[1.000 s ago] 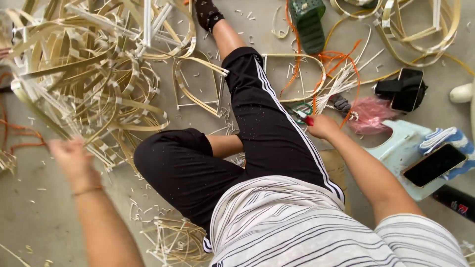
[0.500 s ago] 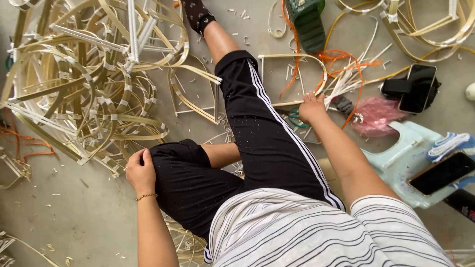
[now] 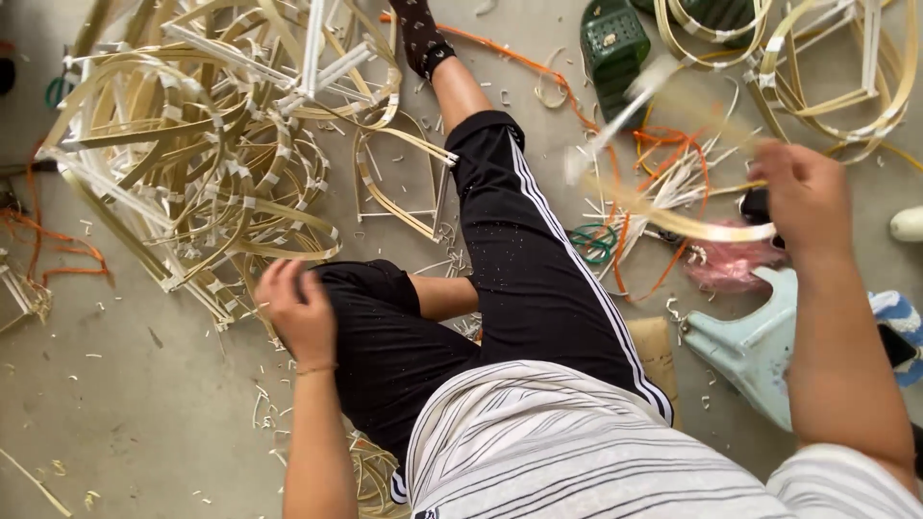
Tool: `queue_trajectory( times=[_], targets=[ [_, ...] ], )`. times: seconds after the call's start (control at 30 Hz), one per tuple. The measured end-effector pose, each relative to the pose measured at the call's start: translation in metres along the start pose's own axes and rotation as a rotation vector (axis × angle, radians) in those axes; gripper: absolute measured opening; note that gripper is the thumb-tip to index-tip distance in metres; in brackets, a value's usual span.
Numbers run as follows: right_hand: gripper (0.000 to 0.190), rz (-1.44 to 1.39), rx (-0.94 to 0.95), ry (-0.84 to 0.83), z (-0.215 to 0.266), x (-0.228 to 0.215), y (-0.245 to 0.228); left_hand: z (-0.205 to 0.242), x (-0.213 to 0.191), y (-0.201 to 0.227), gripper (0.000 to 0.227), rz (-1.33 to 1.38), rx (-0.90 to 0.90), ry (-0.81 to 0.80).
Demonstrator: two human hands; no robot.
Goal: Assembling components of a wooden or bamboo furniture or decorative item by securing white plastic/tape around wooden arcs using shears.
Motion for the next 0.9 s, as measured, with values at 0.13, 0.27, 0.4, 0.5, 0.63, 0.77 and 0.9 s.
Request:
queue_trajectory(
  times=[0.13,0.27,0.4,0.5,0.63,0.77,0.9],
  targets=[
    [0.059,-1.092,0.1,0.093,0.026,0.044,-0.072,0.062,0.067,0.078,0.049,0.495,-0.094,-0.605],
    [0.066,-1.441,0.059,-0.073,0.057,0.12,-0.155,0.096,0.094,0.139,0.059,0.795,-0.165,-0.904],
    [0.06,-1.346,-0.17,-0.188,0.074,0.135,-0.232,0.089,0.072,0.146,0.04,0.805,-0.142,-0.766],
    [0.055,-1.235,-0.339,-0.242,0.085,0.135,-0.258,0.087,0.066,0.134,0.034,0.827,-0.178,-0.714],
    [0.048,-1.142,-0.386,-0.317,0.112,0.14,-0.257,0.092,0.063,0.125,0.032,0.807,-0.211,-0.621],
    [0.044,-0.99,-0.431,-0.398,0.115,0.136,-0.275,0.093,0.07,0.108,0.024,0.72,-0.217,-0.516],
    [0.045,-0.739,-0.381,-0.42,0.083,0.129,-0.292,0.089,0.04,0.115,0.026,0.651,-0.12,-0.456]
  ],
)
Point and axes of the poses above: each hand's wrist, its own z-axis away from the middle knuckle, its own x-axis out of the palm, y = z × x, the point moved 7 cm from there along -z, towards the middle knuckle, and after that the axes turned 14 degrees about -x, right-handed, at the moved point
